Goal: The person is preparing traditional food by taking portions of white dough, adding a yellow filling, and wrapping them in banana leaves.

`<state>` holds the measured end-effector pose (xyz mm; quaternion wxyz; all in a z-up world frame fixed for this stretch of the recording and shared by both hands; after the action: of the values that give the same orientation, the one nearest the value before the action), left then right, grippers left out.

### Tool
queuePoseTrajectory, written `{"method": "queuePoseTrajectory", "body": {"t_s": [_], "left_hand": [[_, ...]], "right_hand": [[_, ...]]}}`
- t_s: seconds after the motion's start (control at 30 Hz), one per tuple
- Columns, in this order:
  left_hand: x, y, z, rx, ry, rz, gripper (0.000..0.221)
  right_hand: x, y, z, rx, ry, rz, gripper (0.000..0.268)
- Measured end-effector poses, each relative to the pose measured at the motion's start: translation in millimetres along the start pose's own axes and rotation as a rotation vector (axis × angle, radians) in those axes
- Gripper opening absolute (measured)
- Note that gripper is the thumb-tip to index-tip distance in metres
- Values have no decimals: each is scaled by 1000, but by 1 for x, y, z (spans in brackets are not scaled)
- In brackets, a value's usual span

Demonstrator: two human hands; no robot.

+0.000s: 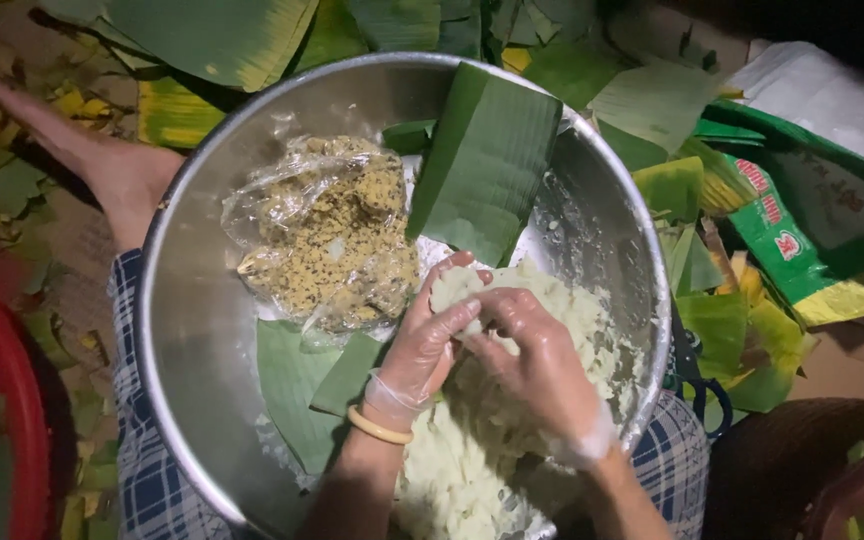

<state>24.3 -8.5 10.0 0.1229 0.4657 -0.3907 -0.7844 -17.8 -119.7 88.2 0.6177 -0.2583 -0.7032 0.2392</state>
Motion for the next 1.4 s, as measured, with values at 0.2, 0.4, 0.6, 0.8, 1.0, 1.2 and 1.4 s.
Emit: {"method": "queuePoseTrajectory", "body": {"t_s": [0.2, 0.4, 0.6, 0.8, 1.0, 1.2, 1.4], "left_hand": [[-11, 22, 10, -71, -11, -165, 55], [-3, -28, -3, -351, 22, 20, 36], [-47, -39, 12, -292, 351, 299, 28], [-123, -53, 56, -318, 466, 219, 69], [-112, -140, 38, -412, 372, 531, 41], [-115, -177, 45, -550, 474, 514, 35], [-122, -190, 37, -787, 301, 657, 36]], "right_hand": [[-16, -9, 10, -85, 123, -19, 17], [-33, -59, 42, -98, 389, 134, 21], [-58, 19, 115, 169, 37, 617, 43], [-53, 0, 121, -194, -34, 286, 39], [-41, 12, 122, -67, 101, 302, 24], [24, 67, 15, 224, -41, 123, 21], [28, 195, -113, 376, -87, 103, 30]]}}
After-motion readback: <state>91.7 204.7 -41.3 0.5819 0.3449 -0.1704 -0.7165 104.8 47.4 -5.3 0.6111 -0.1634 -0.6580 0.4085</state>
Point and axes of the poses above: each hand's wrist, its own z-axis away from the middle knuckle, its own y-axis out of the palm, x = y × z, the point moved 4 cm from there along -z, towards the middle knuckle, and after that the axes turned 1 degree about -y, right-handed, at the moved point
